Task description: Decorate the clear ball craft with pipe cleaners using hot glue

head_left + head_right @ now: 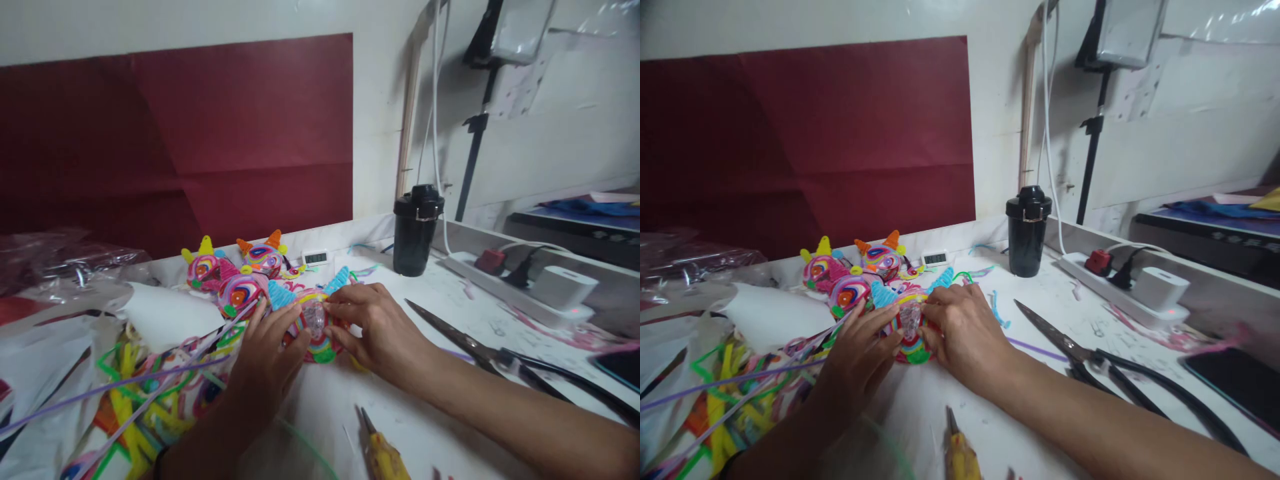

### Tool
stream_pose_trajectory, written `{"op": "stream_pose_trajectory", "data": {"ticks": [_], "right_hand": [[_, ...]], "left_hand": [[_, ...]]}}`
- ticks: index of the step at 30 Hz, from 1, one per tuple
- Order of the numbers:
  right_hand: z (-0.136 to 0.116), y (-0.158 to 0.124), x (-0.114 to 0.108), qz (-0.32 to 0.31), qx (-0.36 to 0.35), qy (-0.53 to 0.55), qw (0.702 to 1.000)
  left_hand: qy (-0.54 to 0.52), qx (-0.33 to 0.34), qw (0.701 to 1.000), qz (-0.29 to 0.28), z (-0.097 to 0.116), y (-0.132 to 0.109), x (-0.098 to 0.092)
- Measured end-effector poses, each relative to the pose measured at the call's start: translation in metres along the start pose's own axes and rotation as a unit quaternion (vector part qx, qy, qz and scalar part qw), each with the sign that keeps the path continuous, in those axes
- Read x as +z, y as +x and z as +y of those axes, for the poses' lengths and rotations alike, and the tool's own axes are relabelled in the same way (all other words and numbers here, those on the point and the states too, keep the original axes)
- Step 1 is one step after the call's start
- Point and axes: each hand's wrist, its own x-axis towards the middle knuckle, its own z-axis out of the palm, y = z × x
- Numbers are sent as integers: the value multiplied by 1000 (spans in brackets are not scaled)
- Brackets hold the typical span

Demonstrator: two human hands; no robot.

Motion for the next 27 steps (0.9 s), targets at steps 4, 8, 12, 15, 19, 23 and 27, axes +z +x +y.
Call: {"op": "stream_pose_trajectory", "data": {"ticks": [4, 8, 12, 15, 19, 23, 27], "right_hand": [[0, 0, 0, 1, 0, 5, 1000], [0, -1, 0, 7, -6, 13, 1000], [2, -2, 1, 19, -11, 17, 1000], [3, -1, 2, 23, -16, 16, 999], [3, -1, 3, 26, -20, 17, 999], [3, -2, 3, 30, -25, 18, 999], [5, -3, 4, 35, -30, 26, 999]], "left_hand": [[6, 6, 1000, -4, 0, 1, -1], [9, 5, 1000, 7, 0, 2, -2], [8, 3, 1000, 15, 0, 2, -1], [2, 4, 1000, 12, 0, 2, 0], [-10, -4, 1000, 11, 1, 1, 0], [-17, -11, 1000, 6, 1, 0, 0], [-27, -21, 999, 1, 2, -1, 1]]}}
